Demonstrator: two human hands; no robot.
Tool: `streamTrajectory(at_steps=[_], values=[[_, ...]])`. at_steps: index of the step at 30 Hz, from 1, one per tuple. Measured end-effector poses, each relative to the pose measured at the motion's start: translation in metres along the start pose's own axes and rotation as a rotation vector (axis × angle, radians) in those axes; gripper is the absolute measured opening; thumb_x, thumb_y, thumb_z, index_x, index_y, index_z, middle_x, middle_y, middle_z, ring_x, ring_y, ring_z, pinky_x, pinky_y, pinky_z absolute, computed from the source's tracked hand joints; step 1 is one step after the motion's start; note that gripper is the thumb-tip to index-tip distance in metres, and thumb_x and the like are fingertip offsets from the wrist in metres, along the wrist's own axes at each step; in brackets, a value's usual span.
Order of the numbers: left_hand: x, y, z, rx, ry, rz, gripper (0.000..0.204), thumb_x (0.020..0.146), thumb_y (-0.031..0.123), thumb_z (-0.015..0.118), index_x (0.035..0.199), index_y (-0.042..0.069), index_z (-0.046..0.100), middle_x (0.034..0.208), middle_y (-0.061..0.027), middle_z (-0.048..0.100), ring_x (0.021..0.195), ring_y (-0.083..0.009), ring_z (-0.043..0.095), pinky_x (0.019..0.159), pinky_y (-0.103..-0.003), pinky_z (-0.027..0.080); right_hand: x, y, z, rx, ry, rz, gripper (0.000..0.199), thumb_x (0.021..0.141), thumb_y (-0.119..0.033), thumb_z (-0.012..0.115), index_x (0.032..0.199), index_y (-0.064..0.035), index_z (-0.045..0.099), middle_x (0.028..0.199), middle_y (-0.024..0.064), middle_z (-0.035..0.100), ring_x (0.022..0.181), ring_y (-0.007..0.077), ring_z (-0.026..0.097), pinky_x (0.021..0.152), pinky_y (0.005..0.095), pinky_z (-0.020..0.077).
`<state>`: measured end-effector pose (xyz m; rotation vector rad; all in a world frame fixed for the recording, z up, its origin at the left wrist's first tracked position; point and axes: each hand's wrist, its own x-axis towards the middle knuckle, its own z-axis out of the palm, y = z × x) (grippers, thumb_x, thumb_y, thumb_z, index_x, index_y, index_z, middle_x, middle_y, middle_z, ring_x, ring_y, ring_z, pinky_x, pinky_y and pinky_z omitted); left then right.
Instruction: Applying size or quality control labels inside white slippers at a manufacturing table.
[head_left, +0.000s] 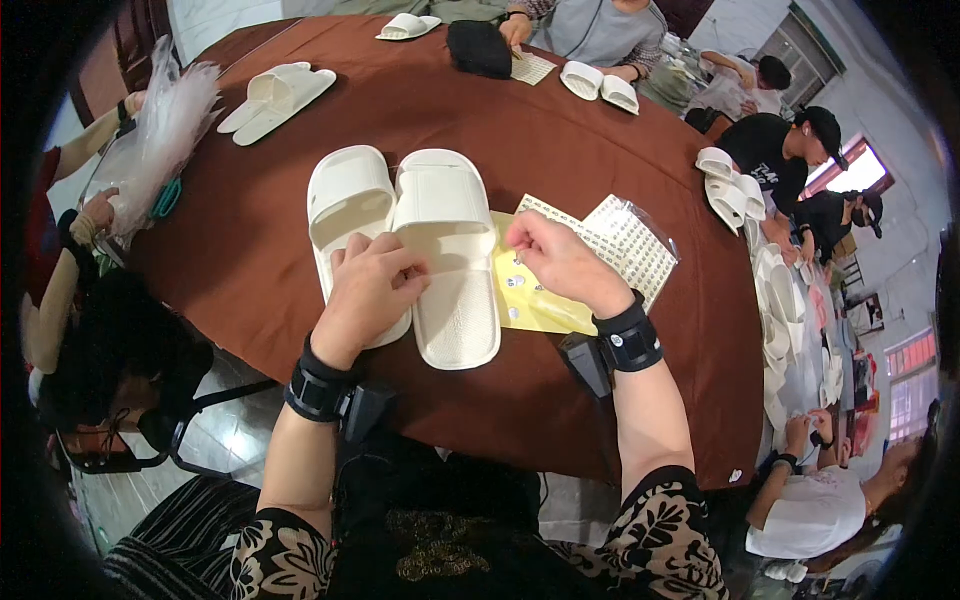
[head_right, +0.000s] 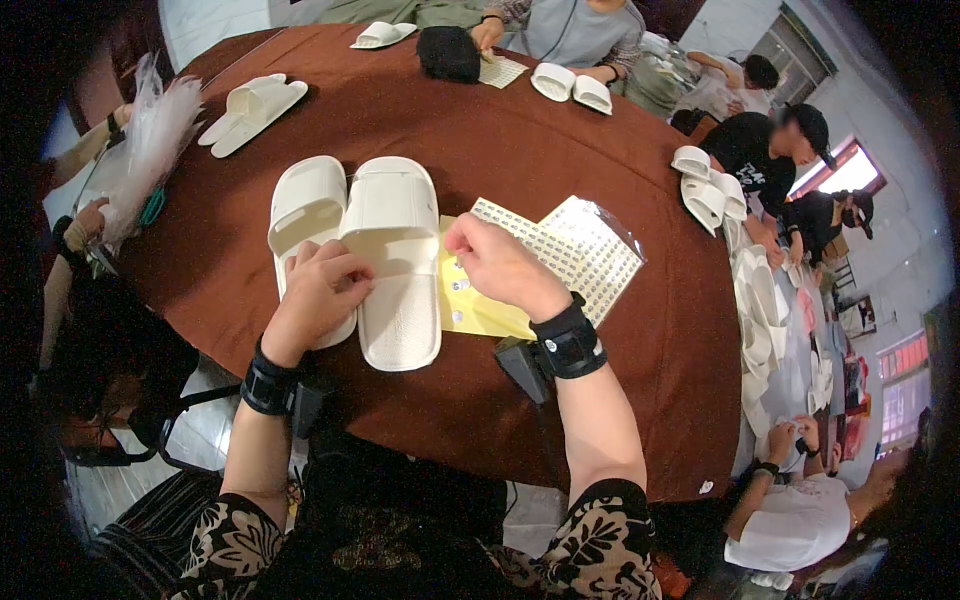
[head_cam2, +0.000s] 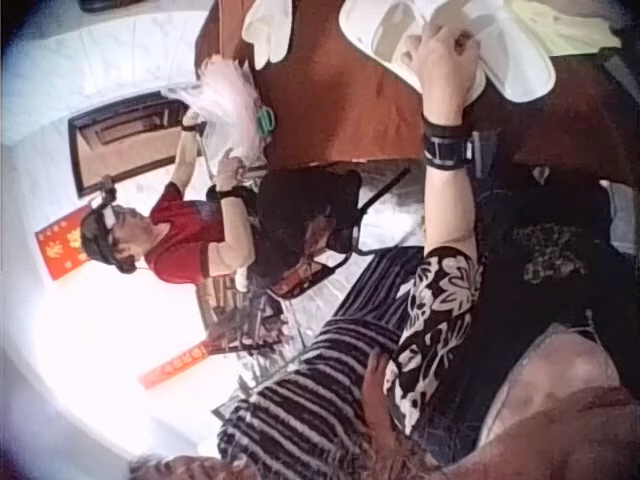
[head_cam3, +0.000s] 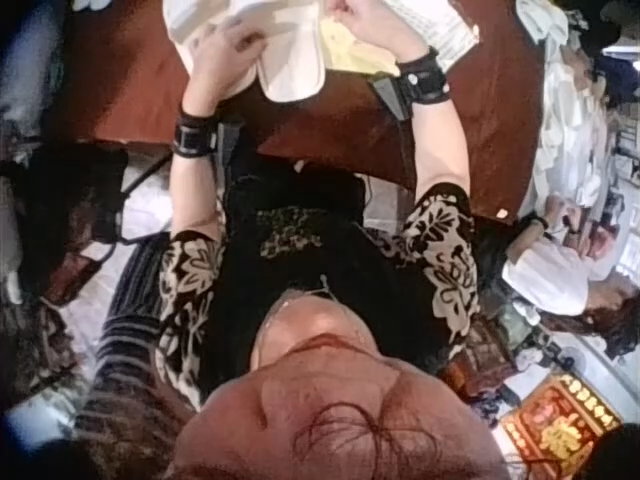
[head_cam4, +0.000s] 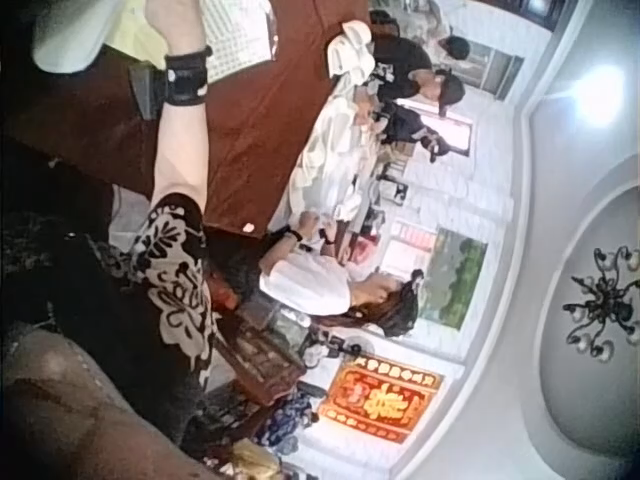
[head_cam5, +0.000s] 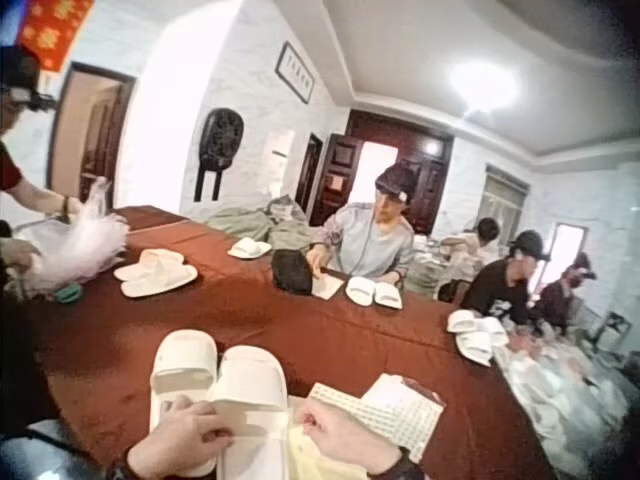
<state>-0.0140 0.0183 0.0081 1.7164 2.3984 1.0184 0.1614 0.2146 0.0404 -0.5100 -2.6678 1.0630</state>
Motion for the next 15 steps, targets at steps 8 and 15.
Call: streamTrajectory(at_steps=[8,15], values=[[0.0,0.004,-0.002,0.006,-0.029,-0.02,0.013,0.077,0.02,0.071,0.089,0.016,0.072,0.091,-0.0007,0.062,0.097,-0.0273,0.051,0.09,-0.042,0.035,0.003,0.023,0.022,-0.178,0.02,-0.064,0.009,0.091,-0.006,0.053,0.098,-0.0013,0.052,0.09,0.0175,0.061,0.088,0.0359,0.06,0.076,0.0403,0.0476],[0.0,0.001,-0.002,0.008,-0.015,-0.006,0.012,0.077,0.02,0.071,0.089,0.015,0.072,0.09,-0.0008,0.062,0.096,-0.0262,0.051,0.091,-0.04,0.034,0.003,0.021,0.025,-0.393,0.099,-0.158,0.008,0.087,-0.006,0.055,0.094,-0.0018,0.053,0.089,0.0182,0.06,0.092,0.0368,0.057,0.079,0.042,0.0464]])
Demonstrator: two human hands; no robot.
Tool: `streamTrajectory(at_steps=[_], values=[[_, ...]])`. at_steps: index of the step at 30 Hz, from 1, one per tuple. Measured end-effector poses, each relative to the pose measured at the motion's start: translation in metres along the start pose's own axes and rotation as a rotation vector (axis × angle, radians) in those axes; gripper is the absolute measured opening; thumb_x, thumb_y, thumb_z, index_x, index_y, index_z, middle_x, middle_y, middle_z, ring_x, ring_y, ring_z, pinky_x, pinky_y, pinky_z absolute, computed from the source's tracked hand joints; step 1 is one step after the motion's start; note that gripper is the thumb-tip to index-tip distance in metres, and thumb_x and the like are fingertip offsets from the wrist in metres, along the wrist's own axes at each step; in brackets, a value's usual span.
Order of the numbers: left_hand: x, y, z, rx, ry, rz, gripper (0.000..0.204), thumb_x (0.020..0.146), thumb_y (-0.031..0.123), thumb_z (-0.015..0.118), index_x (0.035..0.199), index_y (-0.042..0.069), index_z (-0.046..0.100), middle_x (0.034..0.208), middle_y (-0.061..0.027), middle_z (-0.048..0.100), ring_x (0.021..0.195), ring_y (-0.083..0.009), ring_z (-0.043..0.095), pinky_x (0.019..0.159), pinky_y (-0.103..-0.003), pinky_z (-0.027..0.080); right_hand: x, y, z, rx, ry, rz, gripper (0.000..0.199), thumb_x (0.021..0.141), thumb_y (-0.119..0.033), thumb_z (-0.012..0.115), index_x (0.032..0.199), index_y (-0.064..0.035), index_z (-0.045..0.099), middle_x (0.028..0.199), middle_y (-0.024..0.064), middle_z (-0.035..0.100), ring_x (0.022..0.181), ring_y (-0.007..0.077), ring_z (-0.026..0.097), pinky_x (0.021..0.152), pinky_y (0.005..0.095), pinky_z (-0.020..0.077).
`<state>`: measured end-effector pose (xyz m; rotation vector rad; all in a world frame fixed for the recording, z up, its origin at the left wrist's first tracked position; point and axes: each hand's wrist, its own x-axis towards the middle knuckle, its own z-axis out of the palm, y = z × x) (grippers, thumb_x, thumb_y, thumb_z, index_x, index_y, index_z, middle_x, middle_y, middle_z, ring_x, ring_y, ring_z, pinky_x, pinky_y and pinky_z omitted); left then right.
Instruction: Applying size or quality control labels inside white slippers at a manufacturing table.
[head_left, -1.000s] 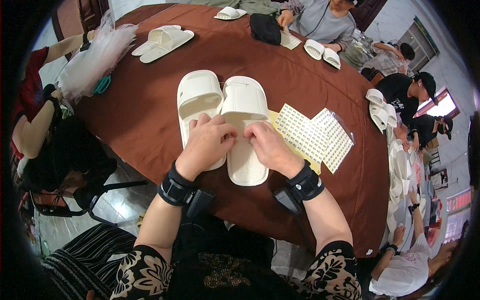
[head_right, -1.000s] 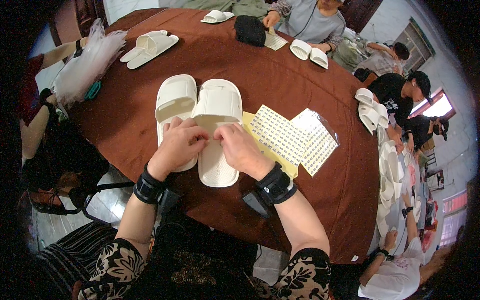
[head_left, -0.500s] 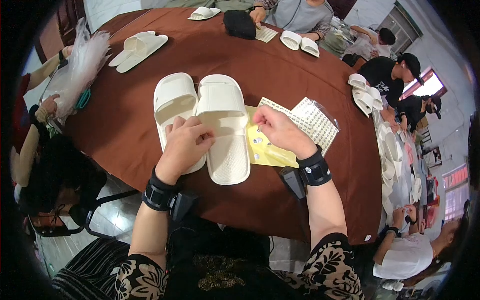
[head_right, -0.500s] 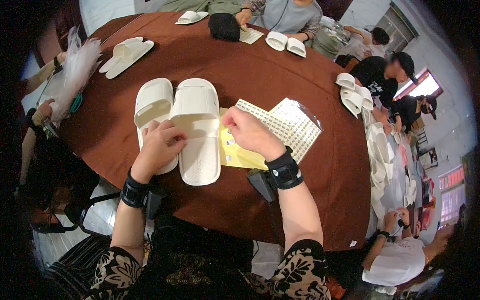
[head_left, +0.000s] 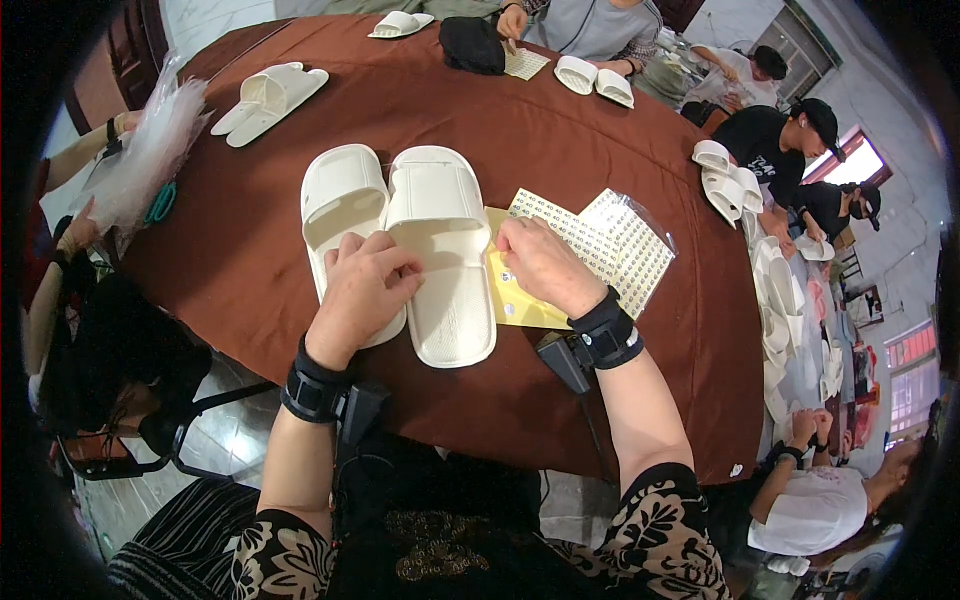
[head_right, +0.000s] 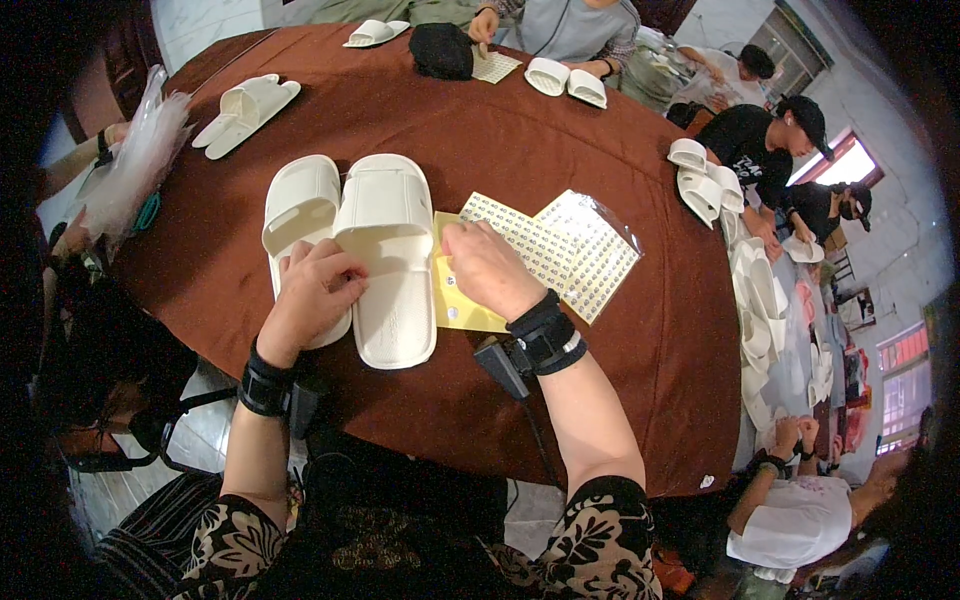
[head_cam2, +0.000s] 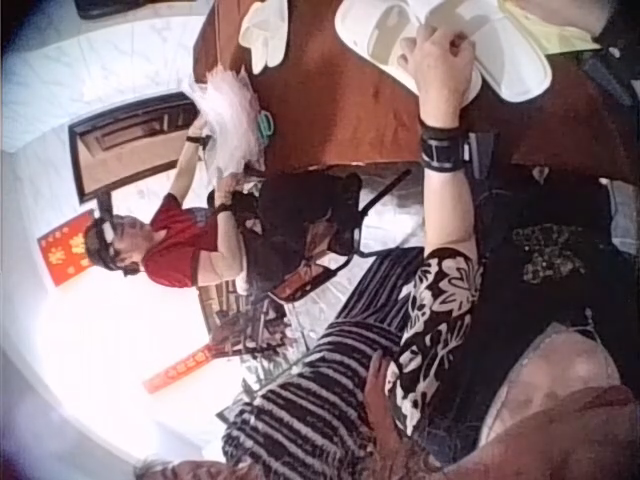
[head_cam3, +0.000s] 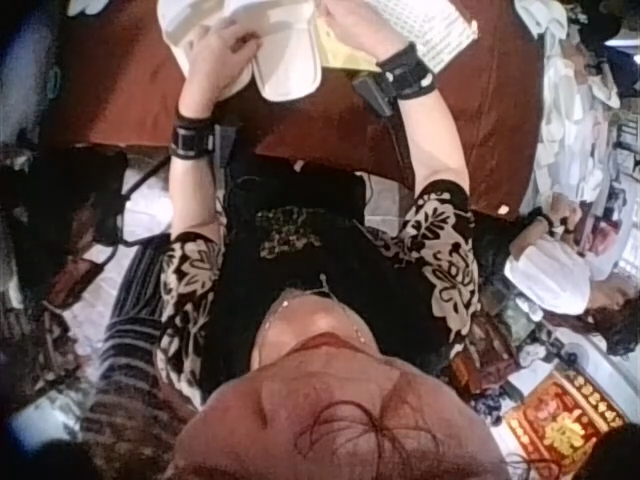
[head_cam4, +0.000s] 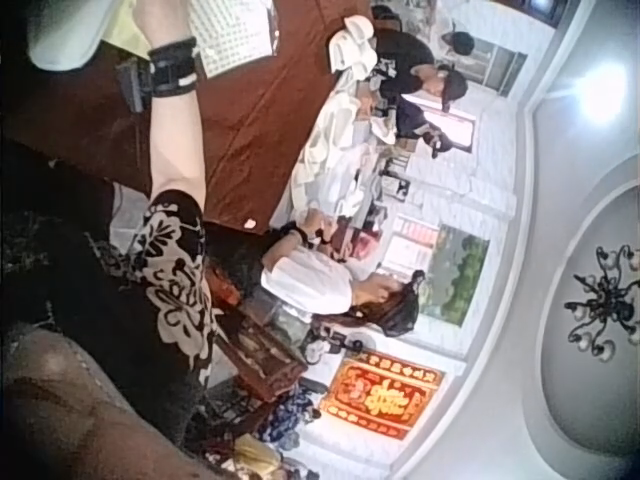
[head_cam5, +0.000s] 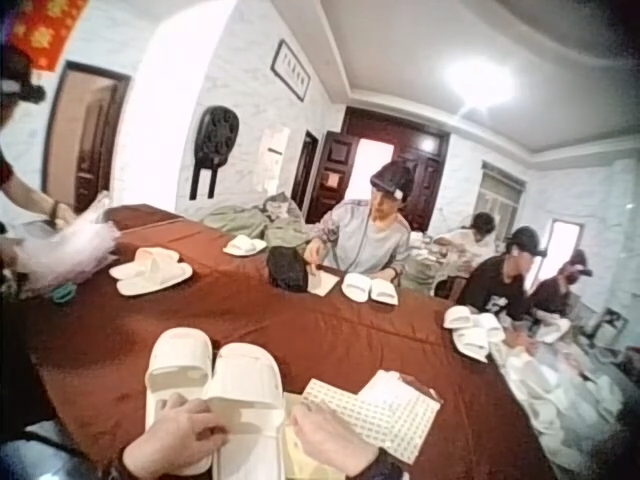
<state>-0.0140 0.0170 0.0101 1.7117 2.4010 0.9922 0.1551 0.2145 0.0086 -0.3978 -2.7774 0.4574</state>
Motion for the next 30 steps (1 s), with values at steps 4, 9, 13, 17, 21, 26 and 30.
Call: streamTrajectory(at_steps=[4,9,13,17,21,26,30], values=[[0.0,-0.002,0.002,0.002,0.014,0.02,0.012,0.078,0.022,0.069,0.088,0.016,0.072,0.09,0.0004,0.061,0.095,-0.0272,0.05,0.087,-0.043,0.035,0.002,0.003,-0.007,0.177,-0.023,0.076,0.007,0.085,-0.004,0.056,0.091,-0.001,0.056,0.084,0.0184,0.062,0.083,0.0368,0.06,0.073,0.0419,0.0476],[0.001,0.0,0.002,0.002,0.031,0.024,0.011,0.077,0.022,0.069,0.087,0.016,0.072,0.089,0.0007,0.061,0.094,-0.0263,0.05,0.087,-0.042,0.035,0.0,0.005,-0.021,0.186,0.007,0.079,0.007,0.084,-0.004,0.056,0.091,-0.0013,0.057,0.081,0.0179,0.062,0.078,0.036,0.06,0.07,0.0407,0.0479],[0.0,-0.001,0.003,-0.007,0.035,0.022,0.011,0.077,0.021,0.069,0.086,0.016,0.072,0.088,0.0011,0.061,0.093,-0.0258,0.05,0.086,-0.042,0.034,-0.007,0.013,-0.037,0.142,-0.162,0.028,0.008,0.083,-0.002,0.055,0.091,-0.0024,0.055,0.079,0.0156,0.061,0.076,0.0338,0.06,0.069,0.0395,0.0474],[-0.001,-0.002,0.002,-0.012,0.027,0.018,0.01,0.077,0.021,0.069,0.085,0.016,0.072,0.086,0.0017,0.061,0.092,-0.0255,0.05,0.085,-0.042,0.034,-0.012,0.015,-0.035,0.118,-0.27,0.088,0.008,0.082,-0.001,0.055,0.09,-0.0029,0.054,0.079,0.0146,0.06,0.077,0.0323,0.059,0.069,0.0392,0.0468],[0.0,-0.002,0.002,-0.014,0.031,0.018,0.01,0.077,0.022,0.069,0.085,0.016,0.071,0.085,0.0014,0.06,0.092,-0.0256,0.05,0.085,-0.042,0.034,-0.016,0.007,-0.035,0.064,-0.285,0.108,0.011,0.083,-0.001,0.053,0.093,-0.0036,0.054,0.084,0.0168,0.061,0.081,0.0353,0.059,0.07,0.0408,0.0461],[0.001,-0.002,0.004,-0.025,0.029,0.024,0.009,0.077,0.022,0.069,0.084,0.017,0.071,0.086,0.0006,0.06,0.092,-0.0267,0.05,0.086,-0.042,0.034,-0.019,0.006,-0.033,0.034,-0.27,0.111,0.012,0.081,0.0,0.054,0.092,-0.0031,0.053,0.081,0.0149,0.059,0.078,0.0323,0.057,0.069,0.0393,0.0458],[-0.002,-0.005,0.001,-0.016,0.038,0.02,0.009,0.077,0.021,0.068,0.084,0.016,0.071,0.086,0.0004,0.06,0.093,-0.0273,0.05,0.087,-0.043,0.034,-0.014,0.002,-0.044,0.149,-0.291,0.141,0.012,0.082,-0.001,0.057,0.093,-0.0027,0.053,0.082,0.0103,0.057,0.077,0.0237,0.057,0.07,0.0346,0.0469]])
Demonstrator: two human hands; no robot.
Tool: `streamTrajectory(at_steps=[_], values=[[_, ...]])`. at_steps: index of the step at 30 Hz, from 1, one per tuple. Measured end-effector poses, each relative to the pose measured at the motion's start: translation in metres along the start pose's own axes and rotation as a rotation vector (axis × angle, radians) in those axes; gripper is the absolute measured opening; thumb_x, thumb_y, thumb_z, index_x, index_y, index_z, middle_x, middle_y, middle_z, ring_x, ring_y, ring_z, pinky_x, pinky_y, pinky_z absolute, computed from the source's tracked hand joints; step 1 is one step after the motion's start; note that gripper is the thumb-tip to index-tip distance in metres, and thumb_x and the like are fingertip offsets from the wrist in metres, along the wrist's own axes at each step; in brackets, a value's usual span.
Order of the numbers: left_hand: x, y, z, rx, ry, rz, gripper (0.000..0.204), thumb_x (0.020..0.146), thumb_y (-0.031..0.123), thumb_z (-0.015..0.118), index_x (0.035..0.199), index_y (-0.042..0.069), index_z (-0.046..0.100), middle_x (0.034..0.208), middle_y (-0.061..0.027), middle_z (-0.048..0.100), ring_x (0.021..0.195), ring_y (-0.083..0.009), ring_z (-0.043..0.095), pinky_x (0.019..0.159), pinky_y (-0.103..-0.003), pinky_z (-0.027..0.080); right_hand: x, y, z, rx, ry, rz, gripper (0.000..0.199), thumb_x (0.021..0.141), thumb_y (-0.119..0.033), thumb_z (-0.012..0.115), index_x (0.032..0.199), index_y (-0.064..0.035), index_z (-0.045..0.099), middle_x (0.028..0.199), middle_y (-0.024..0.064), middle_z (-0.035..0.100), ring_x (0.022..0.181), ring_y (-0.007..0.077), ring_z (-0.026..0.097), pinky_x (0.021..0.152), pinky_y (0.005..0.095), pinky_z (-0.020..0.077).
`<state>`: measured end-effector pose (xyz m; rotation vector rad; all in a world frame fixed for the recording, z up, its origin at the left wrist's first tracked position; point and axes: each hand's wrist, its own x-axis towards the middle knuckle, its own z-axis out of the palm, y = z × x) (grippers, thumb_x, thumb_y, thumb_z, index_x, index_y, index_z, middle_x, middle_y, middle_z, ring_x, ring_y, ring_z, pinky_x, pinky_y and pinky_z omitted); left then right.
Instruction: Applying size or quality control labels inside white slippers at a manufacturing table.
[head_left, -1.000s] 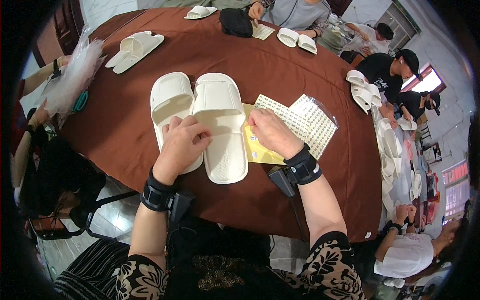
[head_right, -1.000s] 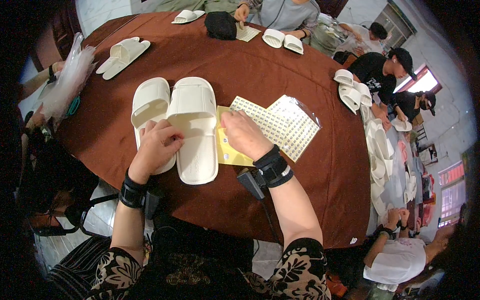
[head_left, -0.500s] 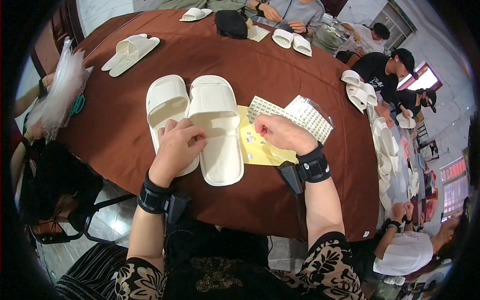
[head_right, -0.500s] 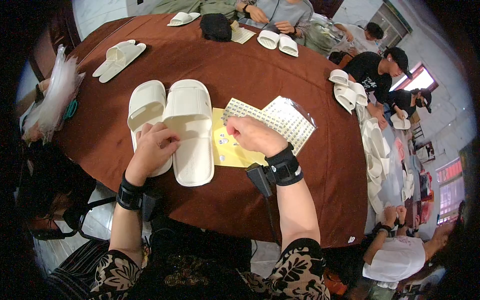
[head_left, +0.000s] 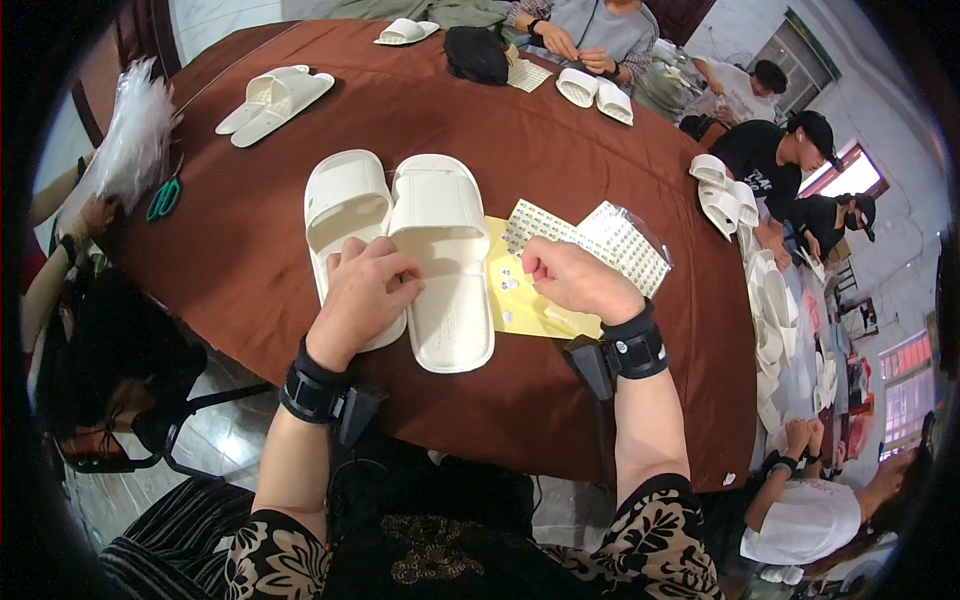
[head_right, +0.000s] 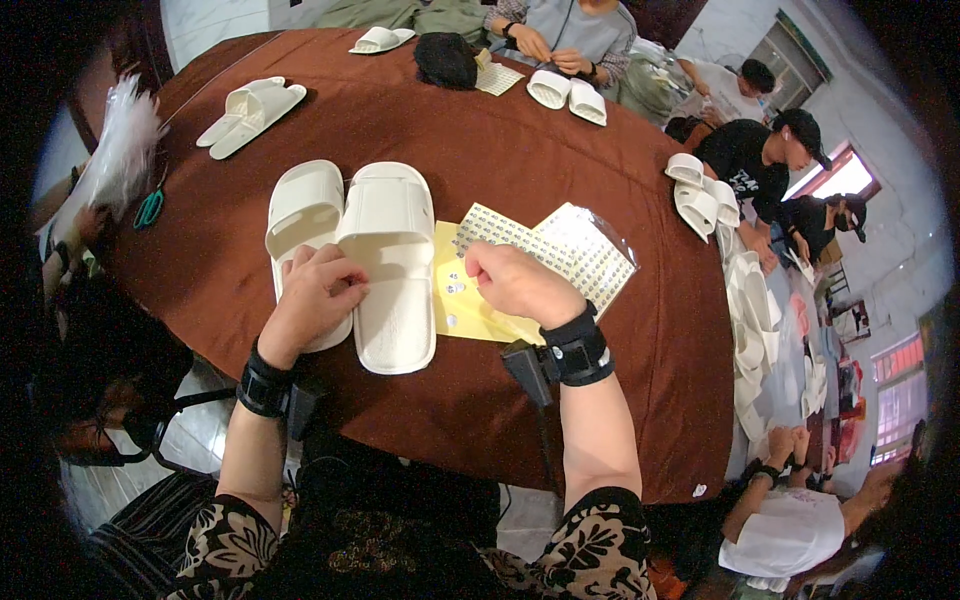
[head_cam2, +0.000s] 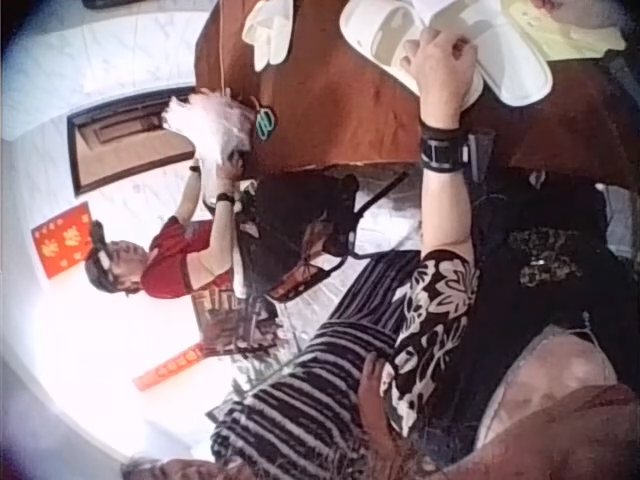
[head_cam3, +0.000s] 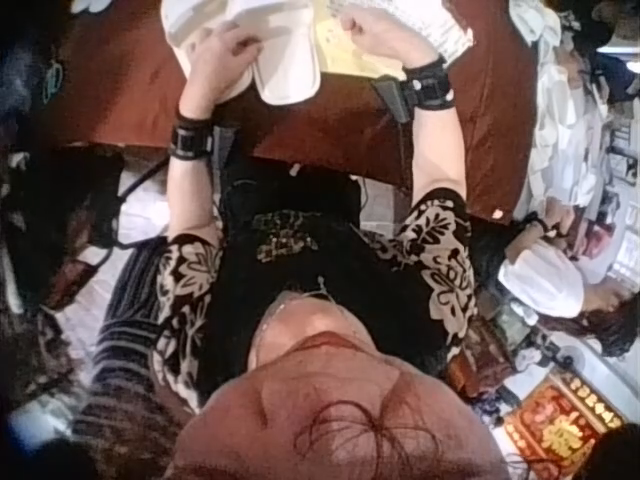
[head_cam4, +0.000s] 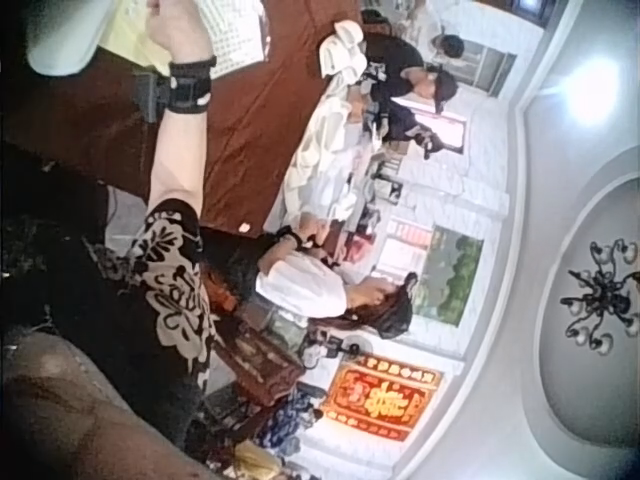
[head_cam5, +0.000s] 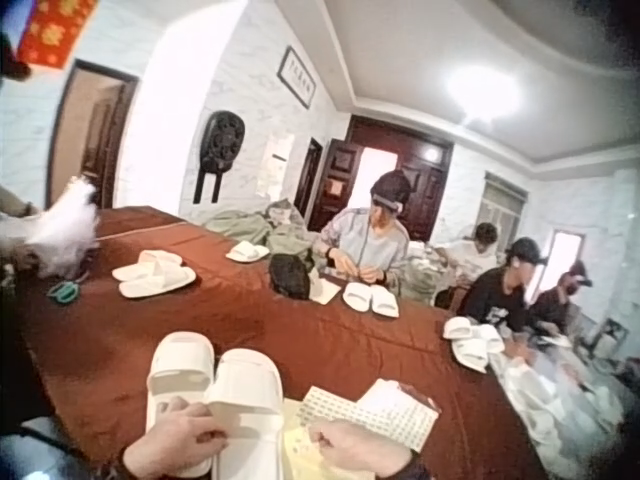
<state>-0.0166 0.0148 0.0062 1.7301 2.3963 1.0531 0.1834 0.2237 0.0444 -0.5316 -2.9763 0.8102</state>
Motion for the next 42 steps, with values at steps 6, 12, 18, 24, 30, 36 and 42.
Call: streamTrajectory(at_steps=[6,12,18,24,30,36,42], values=[[0.001,0.002,0.001,-0.006,-0.01,0.007,0.008,0.077,0.021,0.068,0.083,0.016,0.07,0.086,0.0004,0.06,0.094,-0.0273,0.051,0.086,-0.043,0.035,0.011,-0.029,0.019,0.441,0.027,-0.132,0.013,0.083,-0.003,0.06,0.094,-0.0013,0.053,0.083,0.0067,0.056,0.077,0.0152,0.055,0.072,0.028,0.0476],[0.0,-0.001,0.002,-0.002,0.023,0.037,0.009,0.076,0.021,0.068,0.083,0.016,0.07,0.086,0.0009,0.06,0.091,-0.0267,0.052,0.083,-0.043,0.037,0.014,-0.06,0.03,0.046,0.049,-0.176,0.012,0.086,-0.007,0.056,0.096,-0.003,0.052,0.087,0.0139,0.058,0.086,0.0311,0.058,0.077,0.0387,0.0478],[0.001,0.001,-0.001,-0.008,-0.037,-0.005,0.012,0.078,0.022,0.069,0.088,0.016,0.07,0.09,-0.0007,0.06,0.093,-0.0274,0.051,0.087,-0.042,0.035,0.015,-0.058,0.033,-0.006,0.077,-0.235,0.011,0.086,-0.003,0.054,0.097,-0.0036,0.053,0.091,0.0171,0.059,0.092,0.0356,0.058,0.079,0.043,0.0465],[0.001,0.003,-0.002,0.009,-0.045,-0.012,0.012,0.077,0.021,0.069,0.088,0.016,0.07,0.092,-0.0006,0.06,0.093,-0.0271,0.051,0.088,-0.042,0.035,0.018,-0.054,0.033,0.084,0.043,-0.219,0.014,0.085,-0.003,0.053,0.099,-0.0023,0.053,0.092,0.0164,0.059,0.093,0.0341,0.058,0.08,0.0418,0.0465],[-0.001,0.001,0.004,0.048,0.09,0.146,0.01,0.077,0.018,0.068,0.087,0.018,0.071,0.089,0.0,0.059,0.092,-0.025,0.052,0.085,-0.042,0.039,0.023,-0.047,0.035,0.121,0.043,-0.13,0.018,0.085,-0.001,0.053,0.103,-0.002,0.053,0.091,0.0153,0.061,0.085,0.0302,0.062,0.077,0.0377,0.0497],[-0.007,0.022,0.003,0.044,-0.049,0.327,0.02,0.077,0.013,0.066,0.095,0.019,0.072,0.092,-0.0015,0.057,0.095,-0.0233,0.053,0.085,-0.039,0.039,0.026,-0.044,0.038,0.119,0.082,-0.159,0.019,0.086,0.002,0.043,0.103,-0.0001,0.051,0.089,0.0163,0.062,0.085,0.032,0.062,0.076,0.0397,0.0492],[-0.006,0.027,0.001,0.07,-0.094,0.308,0.026,0.077,0.009,0.065,0.099,0.02,0.073,0.097,-0.0033,0.058,0.097,-0.026,0.053,0.086,-0.041,0.042,0.029,-0.044,0.041,0.033,0.126,-0.148,0.02,0.086,0.0,0.043,0.104,0.0019,0.05,0.087,0.0185,0.062,0.086,0.035,0.063,0.076,0.0419,0.0488]])
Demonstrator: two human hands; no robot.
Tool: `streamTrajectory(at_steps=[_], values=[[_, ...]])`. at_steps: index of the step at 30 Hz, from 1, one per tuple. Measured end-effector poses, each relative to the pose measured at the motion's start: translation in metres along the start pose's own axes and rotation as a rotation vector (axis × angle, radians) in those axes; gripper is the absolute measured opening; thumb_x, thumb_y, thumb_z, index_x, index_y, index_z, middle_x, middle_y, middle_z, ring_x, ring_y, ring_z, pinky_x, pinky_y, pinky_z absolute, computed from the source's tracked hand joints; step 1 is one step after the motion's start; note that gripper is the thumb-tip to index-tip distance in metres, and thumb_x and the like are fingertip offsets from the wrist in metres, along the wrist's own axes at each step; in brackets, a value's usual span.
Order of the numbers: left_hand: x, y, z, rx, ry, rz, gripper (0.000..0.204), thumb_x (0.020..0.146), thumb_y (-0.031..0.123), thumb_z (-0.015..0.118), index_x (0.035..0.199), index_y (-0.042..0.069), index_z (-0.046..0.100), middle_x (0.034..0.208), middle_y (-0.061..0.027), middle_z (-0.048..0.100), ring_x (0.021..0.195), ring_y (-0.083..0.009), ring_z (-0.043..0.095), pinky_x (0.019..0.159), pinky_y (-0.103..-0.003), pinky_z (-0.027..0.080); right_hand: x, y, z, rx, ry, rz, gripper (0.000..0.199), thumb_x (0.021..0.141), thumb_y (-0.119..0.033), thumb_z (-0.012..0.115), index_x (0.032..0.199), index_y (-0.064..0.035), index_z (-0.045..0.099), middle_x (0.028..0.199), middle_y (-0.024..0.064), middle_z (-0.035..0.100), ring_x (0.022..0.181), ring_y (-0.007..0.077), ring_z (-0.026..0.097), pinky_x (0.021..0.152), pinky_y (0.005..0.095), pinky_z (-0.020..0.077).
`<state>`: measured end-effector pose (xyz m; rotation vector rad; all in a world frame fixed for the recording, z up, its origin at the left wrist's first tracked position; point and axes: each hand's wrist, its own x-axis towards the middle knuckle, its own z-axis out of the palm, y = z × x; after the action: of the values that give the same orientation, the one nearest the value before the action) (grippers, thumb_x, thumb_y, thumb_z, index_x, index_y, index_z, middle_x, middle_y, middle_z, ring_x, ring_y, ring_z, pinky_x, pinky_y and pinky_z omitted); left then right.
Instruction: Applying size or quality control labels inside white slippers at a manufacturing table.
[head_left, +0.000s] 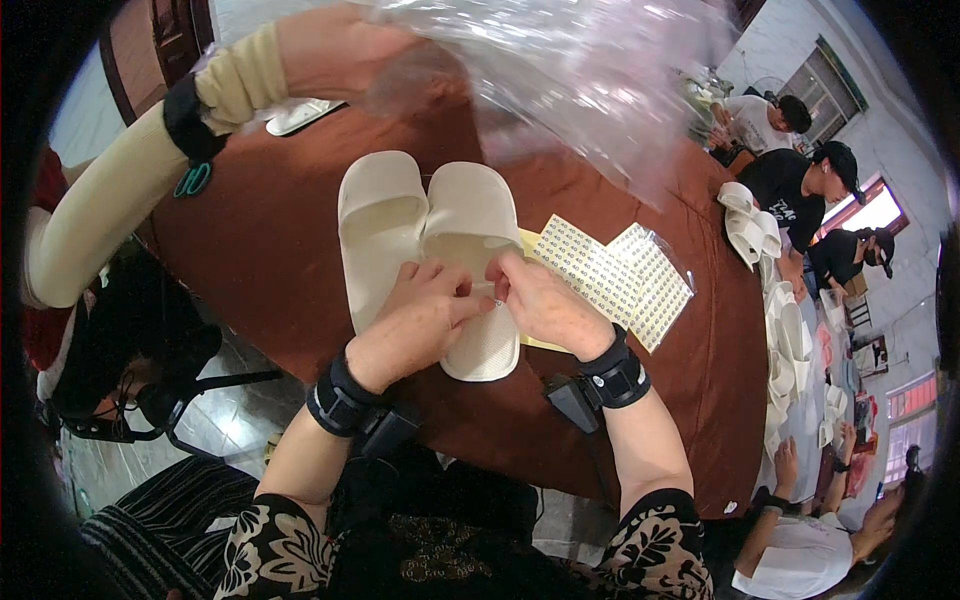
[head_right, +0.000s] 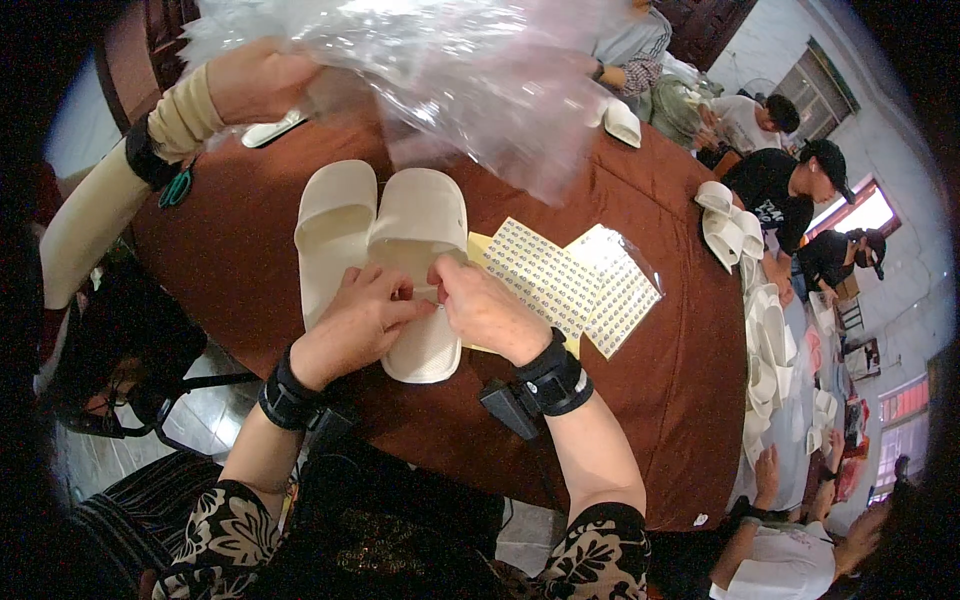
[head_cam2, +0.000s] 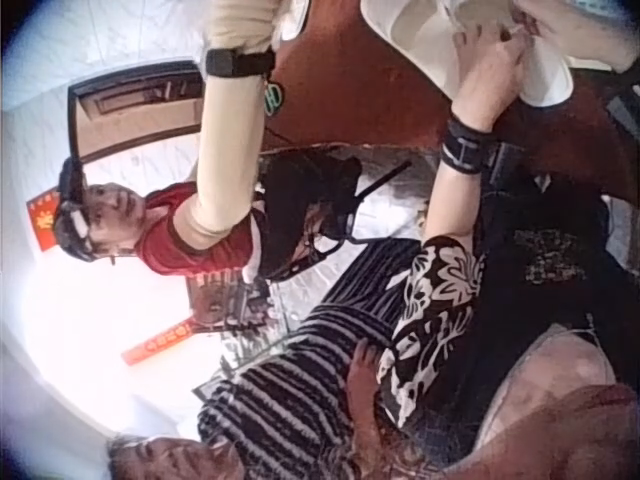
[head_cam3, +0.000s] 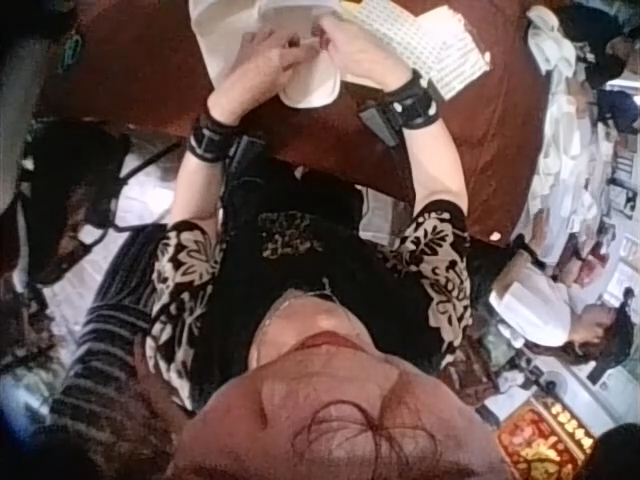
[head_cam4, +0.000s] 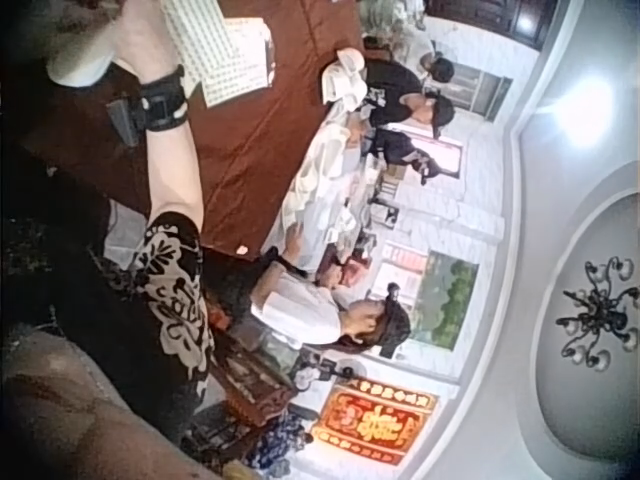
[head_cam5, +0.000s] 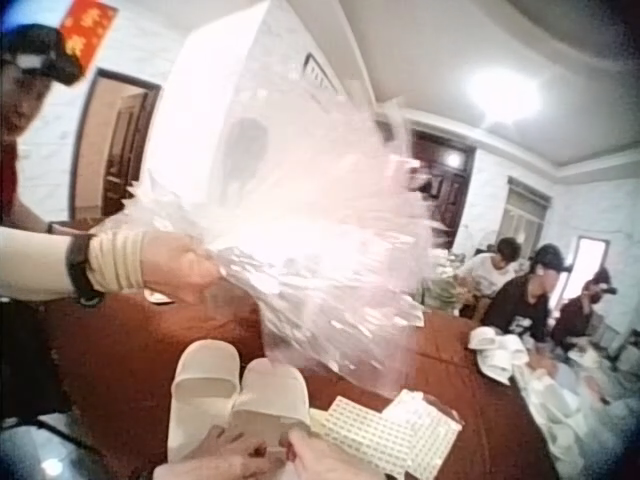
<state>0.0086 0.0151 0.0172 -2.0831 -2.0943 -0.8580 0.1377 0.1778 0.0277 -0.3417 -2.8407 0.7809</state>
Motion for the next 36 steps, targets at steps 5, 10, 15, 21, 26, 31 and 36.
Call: streamTrajectory(at_steps=[5,10,15,21,26,31,36], values=[[-0.004,0.008,-0.006,0.011,-0.009,-0.006,0.026,0.078,0.01,0.064,0.1,0.019,0.073,0.098,-0.0047,0.057,0.097,-0.0278,0.052,0.084,-0.042,0.042,-0.007,-0.001,0.004,-0.094,0.052,-0.061,0.024,0.087,-0.002,0.045,0.109,0.0017,0.052,0.091,0.0198,0.064,0.089,0.0364,0.063,0.08,0.0436,0.0484],[-0.005,0.0,0.006,0.055,-0.004,0.005,0.026,0.079,0.012,0.062,0.1,0.021,0.073,0.094,-0.0029,0.056,0.094,-0.025,0.052,0.082,-0.04,0.039,-0.02,0.026,0.025,-0.14,0.048,-0.079,0.03,0.086,-0.003,0.047,0.114,0.0007,0.053,0.095,0.0196,0.065,0.094,0.037,0.062,0.084,0.0444,0.0479],[-0.008,-0.008,0.016,0.015,0.101,0.049,0.03,0.078,0.011,0.061,0.104,0.022,0.072,0.103,-0.0057,0.059,0.105,-0.0288,0.053,0.085,-0.041,0.04,-0.034,0.029,0.035,-0.077,0.033,-0.069,0.031,0.086,-0.003,0.047,0.115,0.0004,0.053,0.096,0.0196,0.065,0.095,0.037,0.062,0.085,0.0446,0.0475],[0.017,-0.001,0.015,-0.174,-0.03,0.166,0.029,0.082,0.013,0.06,0.108,0.019,0.069,0.104,-0.0075,0.06,0.104,-0.0298,0.053,0.085,-0.041,0.041,-0.061,0.034,0.052,-0.012,0.006,-0.029,0.032,0.086,-0.004,0.048,0.117,0.0,0.053,0.097,0.0195,0.065,0.095,0.0371,0.062,0.087,0.0448,0.0471],[0.053,0.028,-0.019,-0.542,-0.379,0.442,0.025,0.088,0.017,0.056,0.112,0.01,0.062,0.097,-0.0095,0.061,0.095,-0.0283,0.057,0.082,-0.04,0.043,-0.082,0.031,0.057,0.019,-0.011,-0.013,0.033,0.085,-0.004,0.048,0.117,-0.0003,0.053,0.098,0.0195,0.065,0.096,0.0371,0.062,0.088,0.045,0.0468],[0.055,0.047,-0.048,-0.813,-0.678,0.668,0.027,0.094,0.019,0.054,0.115,0.003,0.057,0.091,-0.0111,0.062,0.088,-0.0271,0.059,0.079,-0.038,0.046,-0.099,0.017,0.061,0.059,-0.017,0.003,0.034,0.085,-0.005,0.049,0.118,-0.0006,0.053,0.099,0.0194,0.065,0.097,0.0371,0.062,0.089,0.0451,0.0465],[-0.048,0.011,0.013,-0.607,-0.033,0.205,0.037,0.091,0.02,0.059,0.123,0.002,0.056,0.116,-0.0217,0.062,0.116,-0.0351,0.056,0.101,-0.039,0.041,-0.129,0.021,0.044,0.046,0.06,0.067,0.035,0.085,-0.005,0.05,0.119,-0.0009,0.053,0.099,0.0194,0.065,0.098,0.0372,0.061,0.09,0.0453,0.0462]])
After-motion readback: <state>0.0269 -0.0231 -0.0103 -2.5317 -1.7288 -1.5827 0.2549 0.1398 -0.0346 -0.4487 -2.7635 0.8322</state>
